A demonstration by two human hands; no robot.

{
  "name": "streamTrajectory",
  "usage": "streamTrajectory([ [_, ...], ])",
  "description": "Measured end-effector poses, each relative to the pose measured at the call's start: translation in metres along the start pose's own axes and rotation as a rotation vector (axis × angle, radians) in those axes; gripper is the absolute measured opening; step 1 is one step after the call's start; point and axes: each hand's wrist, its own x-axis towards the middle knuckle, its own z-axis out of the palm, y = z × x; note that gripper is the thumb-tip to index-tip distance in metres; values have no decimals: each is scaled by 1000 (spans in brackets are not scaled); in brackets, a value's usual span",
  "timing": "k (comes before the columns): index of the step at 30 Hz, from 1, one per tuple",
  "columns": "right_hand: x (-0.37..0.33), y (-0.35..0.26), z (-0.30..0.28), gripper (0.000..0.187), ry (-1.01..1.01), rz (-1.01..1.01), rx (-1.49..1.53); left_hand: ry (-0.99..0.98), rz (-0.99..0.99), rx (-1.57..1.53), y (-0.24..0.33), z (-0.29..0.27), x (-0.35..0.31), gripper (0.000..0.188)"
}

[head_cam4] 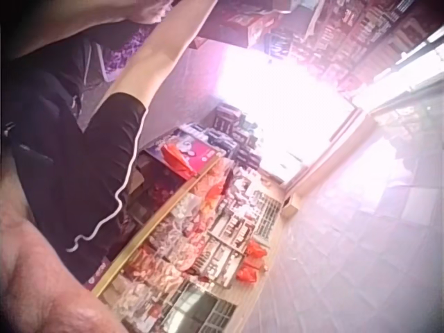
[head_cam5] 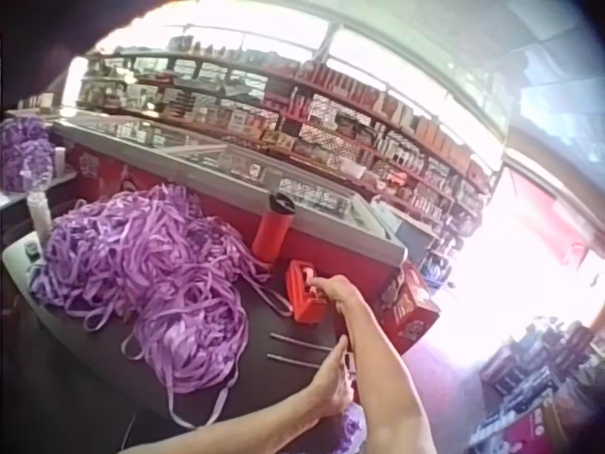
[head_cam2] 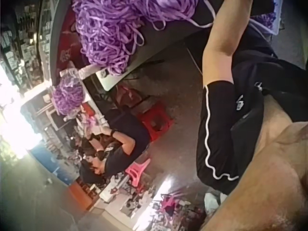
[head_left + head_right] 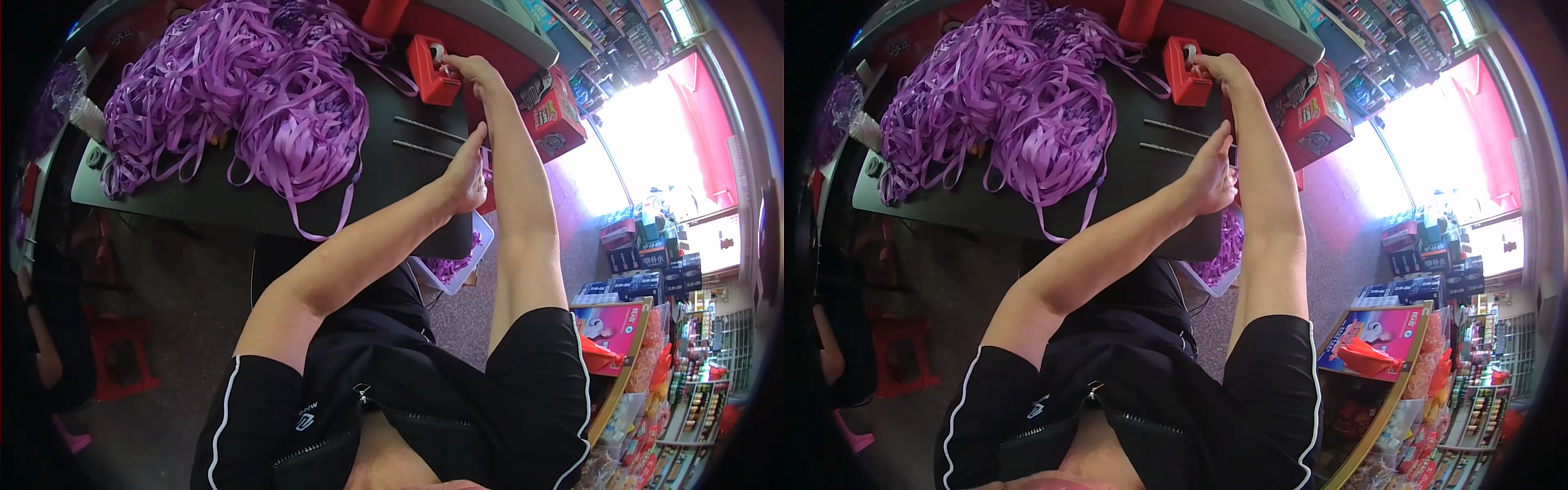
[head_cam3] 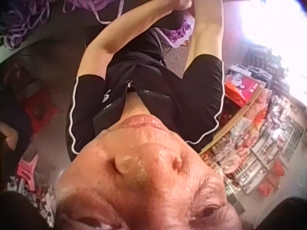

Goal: Sorting and aligning purple ribbons using metal rods on a workbench.

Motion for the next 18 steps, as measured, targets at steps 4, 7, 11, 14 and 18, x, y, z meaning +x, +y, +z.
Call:
streamTrajectory([
  [4, -12, -13, 6, 27, 10, 32, -19, 43, 4, 0, 4, -7, -1, 105],
  [7, -31, -18, -8, 24, 80, 141, 1, 69, -24, -42, 4, -3, -4, 106],
  [11, -55, -11, -19, 23, 78, 168, 38, 145, -56, -38, 4, -5, -1, 106],
  [14, -62, 4, -18, 22, 31, 191, 31, 91, -30, -36, 5, -5, -1, 105],
  [18, -61, 29, -7, 15, 11, 114, 245, 92, -18, -18, 4, 0, -4, 102],
])
